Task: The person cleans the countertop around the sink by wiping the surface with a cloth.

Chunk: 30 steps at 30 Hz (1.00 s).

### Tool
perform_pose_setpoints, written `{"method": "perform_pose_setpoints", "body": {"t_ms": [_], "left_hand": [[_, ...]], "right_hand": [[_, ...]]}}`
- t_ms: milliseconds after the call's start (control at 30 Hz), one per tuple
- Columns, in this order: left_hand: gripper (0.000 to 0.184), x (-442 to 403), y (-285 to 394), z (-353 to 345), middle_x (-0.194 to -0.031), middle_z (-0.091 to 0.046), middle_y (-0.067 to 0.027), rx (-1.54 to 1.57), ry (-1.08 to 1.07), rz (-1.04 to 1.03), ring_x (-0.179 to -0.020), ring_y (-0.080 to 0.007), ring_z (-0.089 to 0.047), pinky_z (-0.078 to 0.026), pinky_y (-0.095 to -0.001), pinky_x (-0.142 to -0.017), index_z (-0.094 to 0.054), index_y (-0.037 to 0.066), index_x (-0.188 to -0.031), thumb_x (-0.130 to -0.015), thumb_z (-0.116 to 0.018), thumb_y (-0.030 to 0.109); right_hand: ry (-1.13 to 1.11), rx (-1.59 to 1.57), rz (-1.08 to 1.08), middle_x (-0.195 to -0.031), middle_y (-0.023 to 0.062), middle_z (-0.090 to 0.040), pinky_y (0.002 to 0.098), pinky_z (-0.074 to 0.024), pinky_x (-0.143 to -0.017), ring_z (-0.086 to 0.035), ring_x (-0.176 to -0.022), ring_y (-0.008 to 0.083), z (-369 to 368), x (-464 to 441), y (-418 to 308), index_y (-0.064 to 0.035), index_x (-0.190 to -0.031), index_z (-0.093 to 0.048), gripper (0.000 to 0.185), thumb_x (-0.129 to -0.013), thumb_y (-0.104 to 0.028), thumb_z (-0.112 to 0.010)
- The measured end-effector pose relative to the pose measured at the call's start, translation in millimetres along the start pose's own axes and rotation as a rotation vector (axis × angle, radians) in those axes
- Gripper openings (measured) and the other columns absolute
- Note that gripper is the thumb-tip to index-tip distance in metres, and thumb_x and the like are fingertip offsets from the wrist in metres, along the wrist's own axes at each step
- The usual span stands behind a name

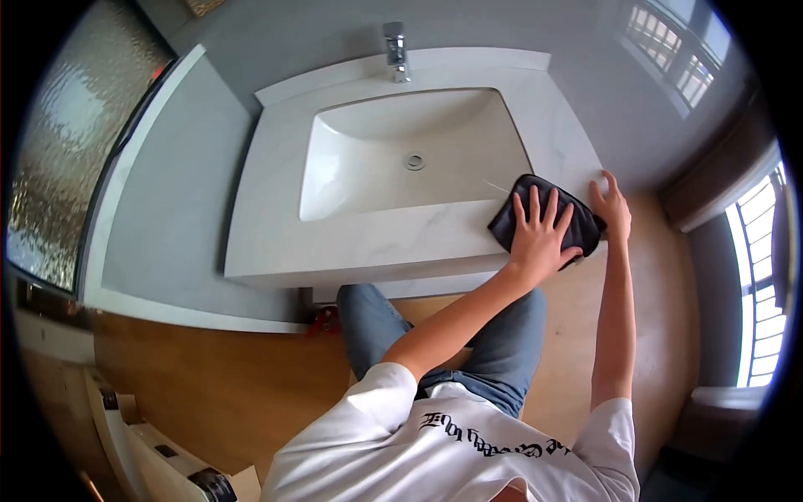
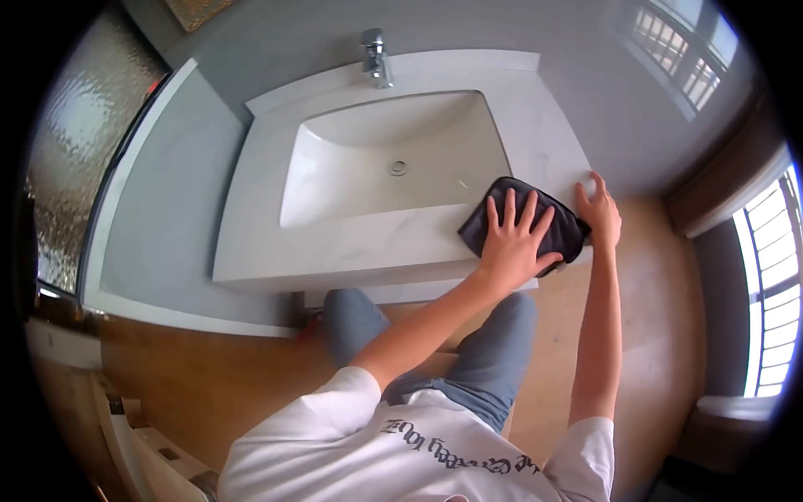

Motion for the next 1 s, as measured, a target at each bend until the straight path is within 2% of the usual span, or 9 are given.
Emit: {"method": "perform_pose_setpoints", "body": {"t_ms": [133,333,467,533,600,667,833,867,1000], "left_hand": [[0.073,25,-25,29,-0.147,-0.041,-0.0179,0.008,-0.001,-0.003,-0.136,-0.0456,-0.032,-0.02,-0.0659,-0.108,-0.051,0.014,-0.139,-0.08,-0.066,0.055],[0.069,102,-103,128,-0.147,-0.041,-0.0151,-0.202,-0.017,0.189,-0.134,-0.0446,-0.035,-0.025,-0.0637,-0.106,-0.049,0.017,-0.14,-0.081,-0.066,0.051],[0.062,156,-179,213,-0.149,-0.04,-0.0139,-0.415,-0.122,0.532,-0.136,-0.0433,-0.033,-0.023,-0.0627,-0.108,-0.048,0.019,-0.141,-0.088,-0.061,0.047],[0.058,196,-235,237,-0.152,-0.037,-0.0119,-0.561,-0.013,0.716,-0.139,-0.0416,-0.029,-0.02,-0.0619,-0.11,-0.047,0.021,-0.142,-0.092,-0.053,0.049],[0.06,223,-287,262,-0.151,-0.038,-0.0141,-0.615,0.051,0.836,-0.139,-0.0447,-0.028,-0.019,-0.0649,-0.109,-0.044,0.019,-0.144,-0.093,-0.05,0.052],[0.064,225,-310,280,-0.154,-0.032,-0.0136,-0.617,-0.042,0.994,-0.142,-0.0439,-0.022,-0.014,-0.0639,-0.112,-0.039,0.021,-0.147,-0.094,-0.044,0.057],[0.077,195,-290,275,-0.159,-0.019,-0.0147,-0.584,-0.179,1.089,-0.144,-0.0482,-0.01,-0.005,-0.072,-0.108,-0.03,0.023,-0.152,-0.09,-0.039,0.068],[0.075,188,-277,267,-0.159,-0.019,-0.0138,-0.585,-0.214,1.092,-0.145,-0.0455,-0.011,-0.006,-0.0688,-0.111,-0.028,0.023,-0.152,-0.092,-0.04,0.066],[0.073,174,-224,230,-0.157,-0.023,-0.0173,-0.573,-0.199,0.863,-0.144,-0.0478,-0.014,-0.008,-0.0697,-0.11,-0.031,0.019,-0.151,-0.092,-0.046,0.06]], "right_hand": [[0.032,0.008,-0.001,-0.12,0.0153,-0.064,0.0447,-0.0474,-0.092,-0.06,-0.111,0.0363,3,6,-3,-0.0219,-0.137,-0.048,0.057,-0.089,-0.054,-0.049],[0.018,0.023,0.014,-0.118,0.0189,-0.065,0.0461,-0.0464,-0.093,-0.06,-0.111,0.0376,7,9,-3,-0.0187,-0.137,-0.049,0.057,-0.091,-0.053,-0.049],[0.016,0.042,0.035,-0.119,0.0178,-0.064,0.045,-0.0463,-0.094,-0.059,-0.112,0.0365,1,3,3,-0.0198,-0.138,-0.049,0.055,-0.093,-0.052,-0.049],[-0.012,0.021,0.002,-0.121,0.017,-0.064,0.0445,-0.0458,-0.095,-0.059,-0.114,0.0355,2,3,3,-0.0205,-0.138,-0.048,0.056,-0.093,-0.052,-0.048],[-0.028,0.023,-0.015,-0.122,0.0165,-0.063,0.0445,-0.0454,-0.096,-0.058,-0.115,0.0347,2,3,2,-0.0213,-0.139,-0.047,0.056,-0.093,-0.053,-0.048],[-0.003,0.031,0.012,-0.123,0.0162,-0.063,0.045,-0.0454,-0.096,-0.058,-0.115,0.035,1,2,4,-0.0214,-0.139,-0.047,0.057,-0.092,-0.054,-0.048],[-0.007,0.026,-0.013,-0.123,0.0166,-0.063,0.0451,-0.0452,-0.096,-0.058,-0.115,0.0355,0,4,5,-0.0212,-0.138,-0.047,0.057,-0.092,-0.054,-0.047],[-0.004,0.032,-0.01,-0.123,0.0167,-0.063,0.0451,-0.0452,-0.096,-0.058,-0.115,0.0356,1,4,3,-0.0211,-0.138,-0.048,0.057,-0.092,-0.054,-0.047],[-0.013,0.039,-0.01,-0.125,0.0168,-0.062,0.0452,-0.0453,-0.096,-0.057,-0.116,0.0357,1,4,3,-0.0208,-0.138,-0.048,0.057,-0.092,-0.055,-0.047]]}}
Point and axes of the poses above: each hand's wrist, its own x-axis away from the middle knuckle, its own z-axis out of the back of the hand, y = z × x, the point moved 3 cm from there along -x, towards the middle knuckle
